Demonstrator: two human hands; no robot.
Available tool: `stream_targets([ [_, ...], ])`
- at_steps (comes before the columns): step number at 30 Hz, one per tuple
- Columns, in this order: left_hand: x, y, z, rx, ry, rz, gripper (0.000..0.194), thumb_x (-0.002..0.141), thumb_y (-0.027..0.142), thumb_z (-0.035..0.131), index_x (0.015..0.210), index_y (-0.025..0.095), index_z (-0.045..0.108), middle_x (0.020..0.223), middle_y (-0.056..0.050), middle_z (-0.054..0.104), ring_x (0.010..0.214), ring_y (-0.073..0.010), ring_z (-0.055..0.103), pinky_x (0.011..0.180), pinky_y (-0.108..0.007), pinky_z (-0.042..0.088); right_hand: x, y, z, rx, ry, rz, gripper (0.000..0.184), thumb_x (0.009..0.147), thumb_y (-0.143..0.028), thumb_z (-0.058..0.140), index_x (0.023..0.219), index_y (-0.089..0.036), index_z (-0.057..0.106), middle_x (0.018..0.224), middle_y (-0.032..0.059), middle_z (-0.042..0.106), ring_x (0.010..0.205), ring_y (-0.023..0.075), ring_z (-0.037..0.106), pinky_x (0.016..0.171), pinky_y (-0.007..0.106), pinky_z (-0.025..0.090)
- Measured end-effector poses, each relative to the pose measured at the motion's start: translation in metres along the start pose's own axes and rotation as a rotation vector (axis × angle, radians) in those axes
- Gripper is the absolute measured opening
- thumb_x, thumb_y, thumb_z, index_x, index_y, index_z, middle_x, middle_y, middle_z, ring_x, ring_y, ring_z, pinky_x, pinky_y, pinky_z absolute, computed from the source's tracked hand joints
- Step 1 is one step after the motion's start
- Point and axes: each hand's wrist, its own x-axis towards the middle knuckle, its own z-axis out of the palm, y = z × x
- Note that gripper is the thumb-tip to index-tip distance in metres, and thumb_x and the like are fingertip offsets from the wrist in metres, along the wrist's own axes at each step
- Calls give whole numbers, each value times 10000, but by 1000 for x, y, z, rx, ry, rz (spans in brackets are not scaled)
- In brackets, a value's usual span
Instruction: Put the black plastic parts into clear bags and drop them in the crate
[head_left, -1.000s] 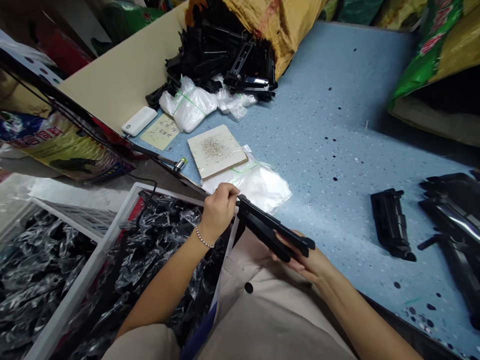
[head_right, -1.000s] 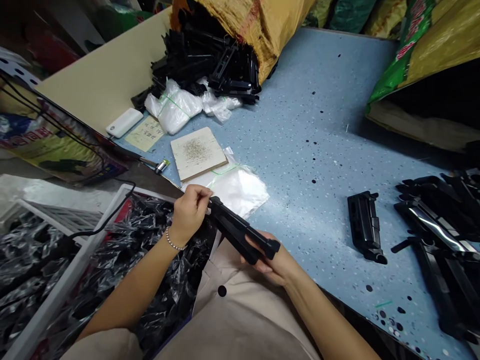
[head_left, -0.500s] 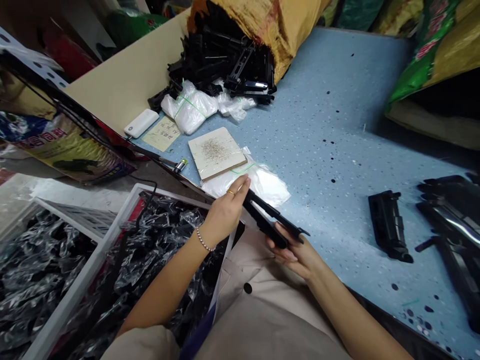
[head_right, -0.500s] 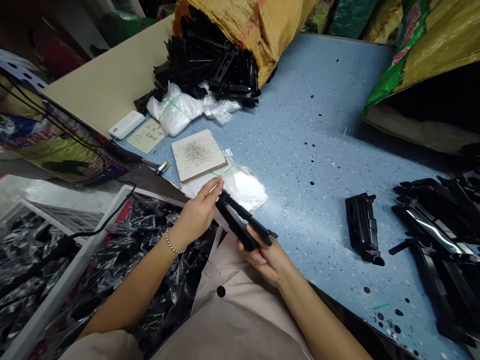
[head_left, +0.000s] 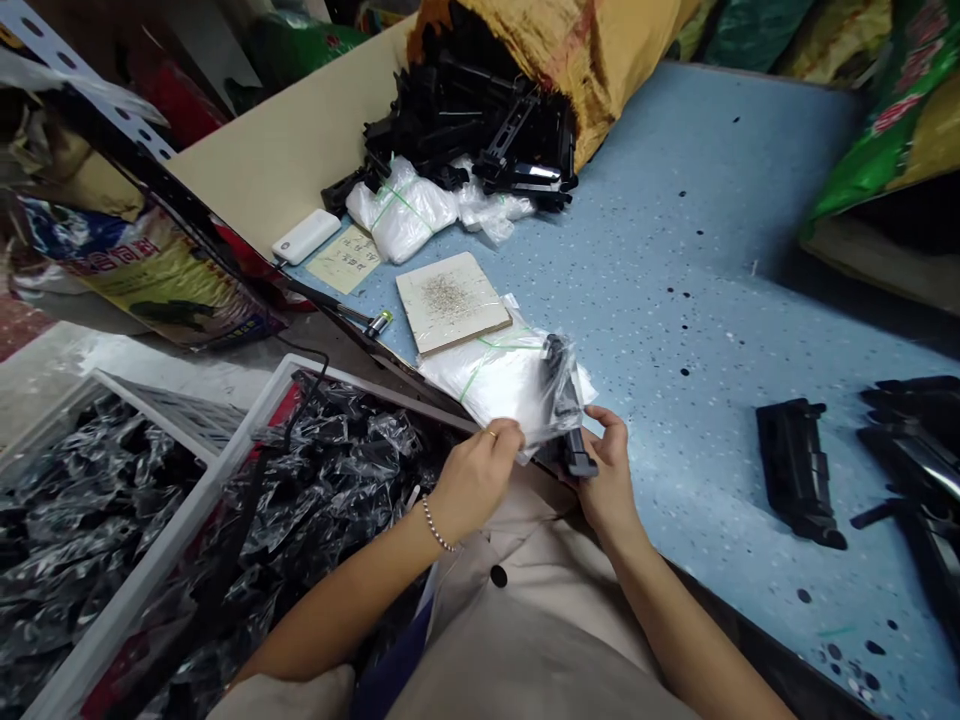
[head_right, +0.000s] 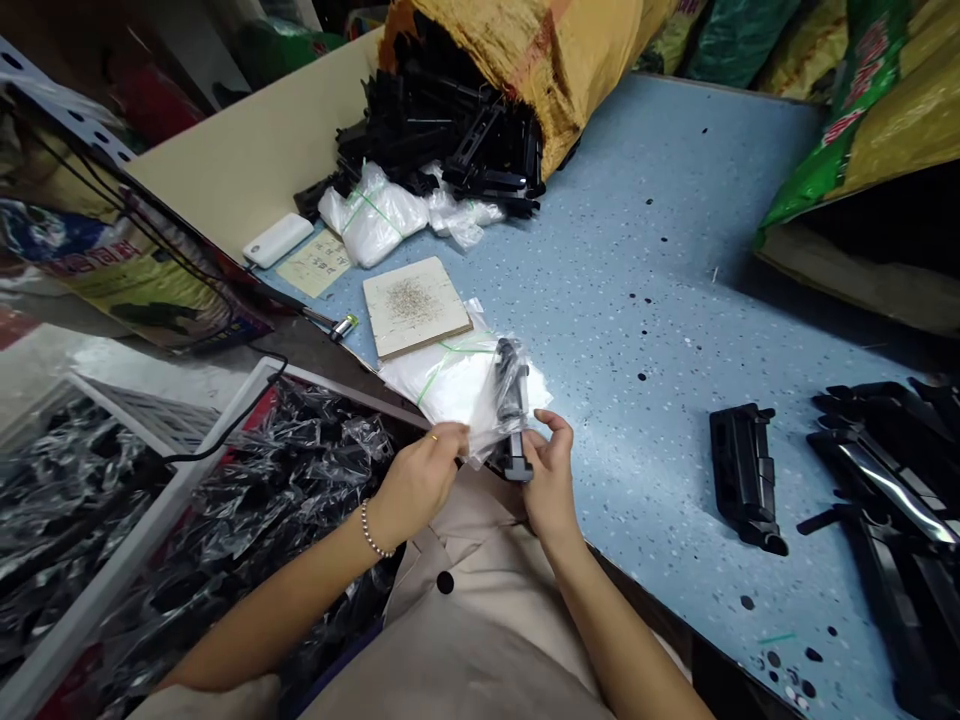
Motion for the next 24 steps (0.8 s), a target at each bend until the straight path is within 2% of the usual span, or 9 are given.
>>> stream_targets([
  [2, 0, 5, 0, -165, 46, 80, 179, 827, 71, 381, 951, 157, 478, 885, -29, 614, 823, -72, 598, 756, -207, 549, 0, -4, 0, -131, 6, -82, 505, 846, -474, 549, 1252, -210, 405, 739, -23, 520, 584, 85, 461, 529, 182, 380],
  [4, 2, 12, 0, -317, 110, 98, 262, 808, 78, 417, 1051, 163, 468, 868, -18, 596, 862, -73, 582, 821, -226, 549, 0, -7, 1, -265, 39, -189, 375, 846, -475, 543, 1075, -179, 509, 812, 4, 540, 688, 92, 491, 627, 196, 415],
  [7, 8, 19, 3, -401, 140, 12, 614, 774, 355, 592, 1315, 163, 373, 1208, -121, 508, 1223, -193, 491, 1042, -407, 494, 1, -9, 1, -441, 119, -295, 336, 870, -499, 508, 893, -166, 470, 790, 8, 529, 701, 100, 487, 648, 208, 401],
  [9, 12, 19, 5, -420, 72, -49, 872, 692, 579, 644, 1404, 195, 319, 1472, -171, 228, 1444, -302, 243, 1136, -489, 406, 3, -10, -1, -608, 135, -351, 347, 895, -516, 454, 881, -169, 454, 722, 1, 512, 624, 103, 468, 593, 212, 364],
  [11, 15, 16, 3, -472, -4, -98, 799, 715, 618, 604, 1380, 234, 385, 1546, -114, 108, 1509, -294, 70, 1199, -466, 344, 5, -13, -1, -802, 97, -466, 357, 913, -517, 403, 890, -168, 476, 692, 8, 516, 566, 108, 453, 550, 216, 325],
  [14, 13, 7, -15, -575, 1, -152, 494, 832, 483, 524, 1239, 204, 514, 1347, -72, 489, 1517, -177, 94, 1291, -414, 182, 4, -23, 10, -1011, 29, -766, 383, 946, -494, 369, 913, -157, 549, 744, 51, 572, 578, 123, 485, 541, 229, 309],
  [16, 4, 0, -35, -624, 73, -246, 408, 849, 451, 512, 1157, 186, 544, 1149, -63, 611, 1511, -141, 123, 1303, -409, 142, 0, -31, 24, -1056, -52, -920, 393, 966, -462, 370, 991, -149, 606, 800, 71, 612, 623, 129, 532, 561, 235, 335],
  [20, -44, -21, -64, -588, 223, -519, 376, 812, 466, 565, 1083, 207, 574, 1357, -68, 484, 1519, -159, 92, 1270, -390, 232, -10, -35, 50, -870, -396, -841, 344, 984, -373, 390, 1208, -195, 581, 893, 31, 656, 673, 87, 598, 632, 201, 446],
  [24, -139, -65, -59, -369, 328, -944, 349, 813, 438, 569, 1075, 208, 579, 1490, -79, 318, 1517, -190, 90, 1254, -409, 237, -4, -15, 53, -773, -503, -690, 340, 929, -407, 485, 1193, -214, 580, 921, 17, 673, 631, 91, 622, 578, 189, 505],
])
